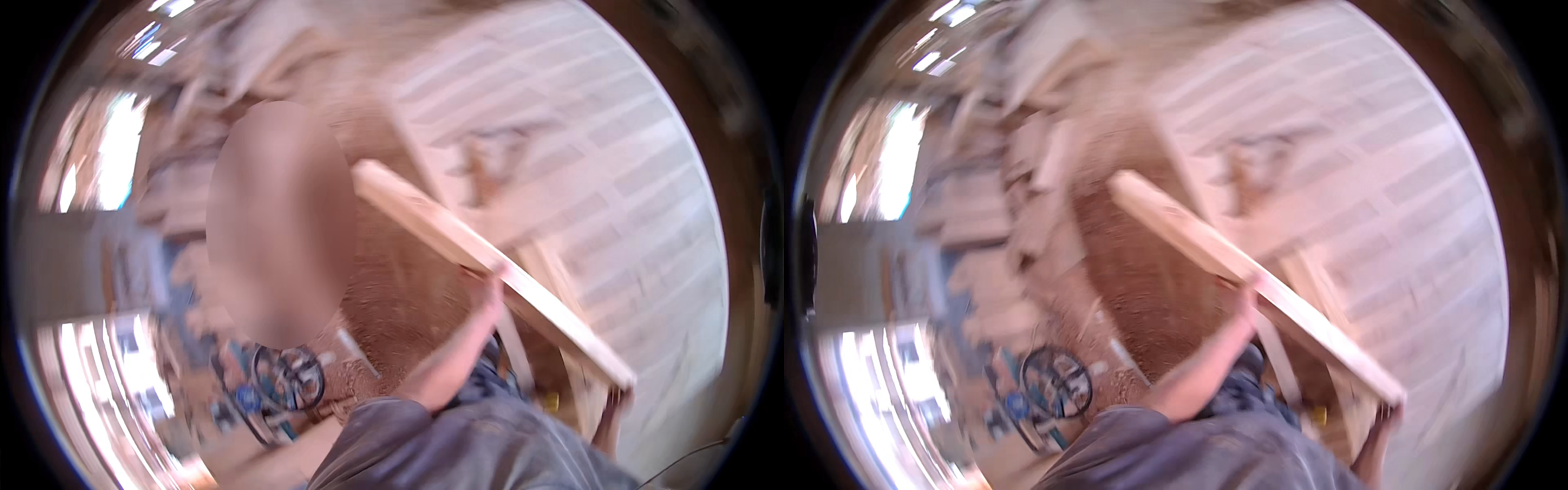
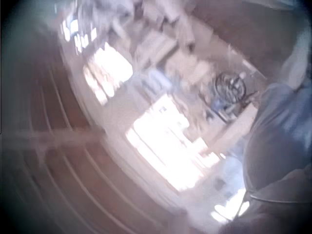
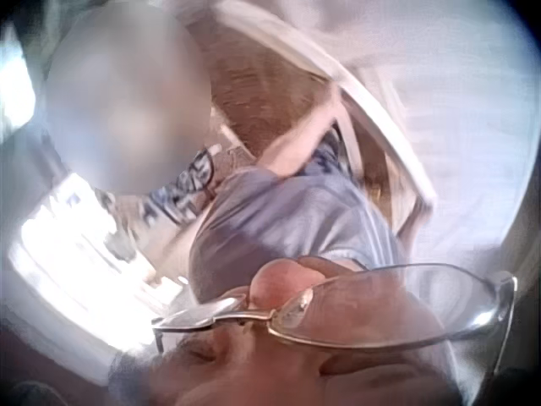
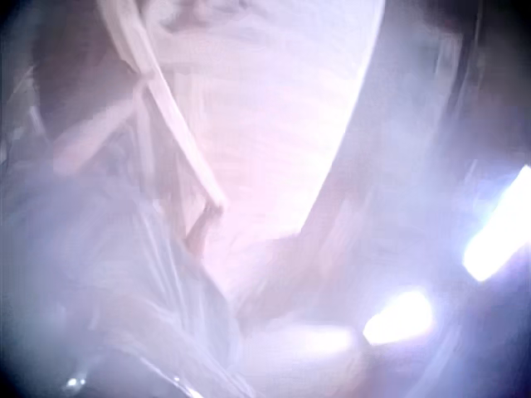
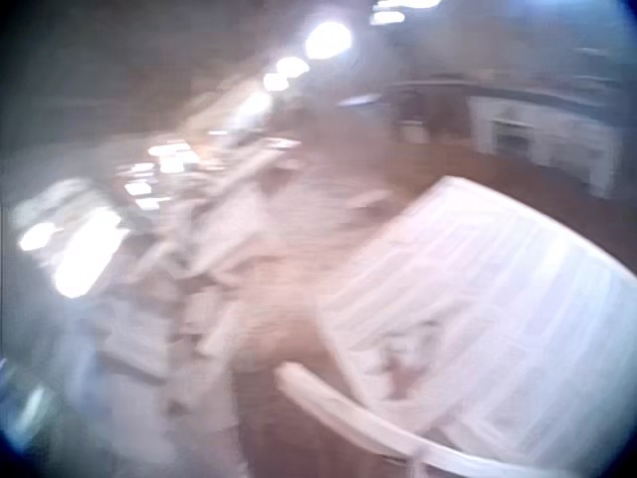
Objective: The person positions and aligns curved wooden slats onto a slatted wooden frame, repeatedly lifting and placing each piece. They use a red pencil to mark alignment points on the slats and frame while adjusting fit. The workspace contains scattered wood pieces and tools.
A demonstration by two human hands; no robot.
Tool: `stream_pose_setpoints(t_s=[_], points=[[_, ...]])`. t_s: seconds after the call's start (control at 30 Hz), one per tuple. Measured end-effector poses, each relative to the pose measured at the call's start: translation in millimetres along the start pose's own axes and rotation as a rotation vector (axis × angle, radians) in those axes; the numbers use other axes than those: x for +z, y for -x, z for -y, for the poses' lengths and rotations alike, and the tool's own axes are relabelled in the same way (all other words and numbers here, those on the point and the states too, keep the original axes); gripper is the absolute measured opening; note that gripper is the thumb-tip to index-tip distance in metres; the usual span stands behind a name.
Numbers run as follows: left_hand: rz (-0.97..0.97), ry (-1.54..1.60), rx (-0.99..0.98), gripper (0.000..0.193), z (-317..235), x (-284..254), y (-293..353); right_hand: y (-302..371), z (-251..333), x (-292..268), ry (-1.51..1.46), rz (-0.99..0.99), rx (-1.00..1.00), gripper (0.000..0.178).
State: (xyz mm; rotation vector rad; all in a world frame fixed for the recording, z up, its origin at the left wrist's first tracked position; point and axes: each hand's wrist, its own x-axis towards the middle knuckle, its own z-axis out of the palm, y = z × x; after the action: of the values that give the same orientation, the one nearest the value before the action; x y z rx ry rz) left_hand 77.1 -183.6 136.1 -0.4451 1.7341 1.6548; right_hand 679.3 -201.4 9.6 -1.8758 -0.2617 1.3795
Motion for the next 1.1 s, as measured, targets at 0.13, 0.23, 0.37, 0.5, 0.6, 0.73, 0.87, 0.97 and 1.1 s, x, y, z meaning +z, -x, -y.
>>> stream_pose_setpoints(t_s=[0.13,0.23,0.37,0.5,0.6,0.73,0.87,0.97,1.1], points=[[-0.030,-0.068,0.026,0.124,61,30,26,-26,26,-49,0.000,-0.203,0.008,0.046],[0.112,-0.129,-0.045,0.107,101,85,74,-31,27,-101,-0.096,-0.315,0.031,0.024],[0.155,-0.282,-0.015,0.098,170,130,127,-39,19,-171,-0.116,-0.533,0.007,0.027],[0.121,-0.385,0.033,0.105,246,164,154,-69,1,-253,-0.155,-0.584,0.014,0.034],[0.185,-0.504,0.008,0.119,273,183,180,-84,-7,-295,-0.090,-0.624,0.046,0.035],[0.146,-0.794,-0.130,0.135,300,201,199,-102,-7,-316,-0.072,-0.719,0.107,0.036],[0.068,-0.987,-0.196,0.135,320,216,183,-116,-3,-320,0.242,-0.622,0.124,0.045],[0.193,-0.883,-0.183,0.130,302,214,151,-121,0,-326,0.643,-0.587,-0.013,0.051],[0.169,-1.020,0.203,0.107,226,199,56,-126,-12,-332,0.583,-0.609,0.001,0.047]])
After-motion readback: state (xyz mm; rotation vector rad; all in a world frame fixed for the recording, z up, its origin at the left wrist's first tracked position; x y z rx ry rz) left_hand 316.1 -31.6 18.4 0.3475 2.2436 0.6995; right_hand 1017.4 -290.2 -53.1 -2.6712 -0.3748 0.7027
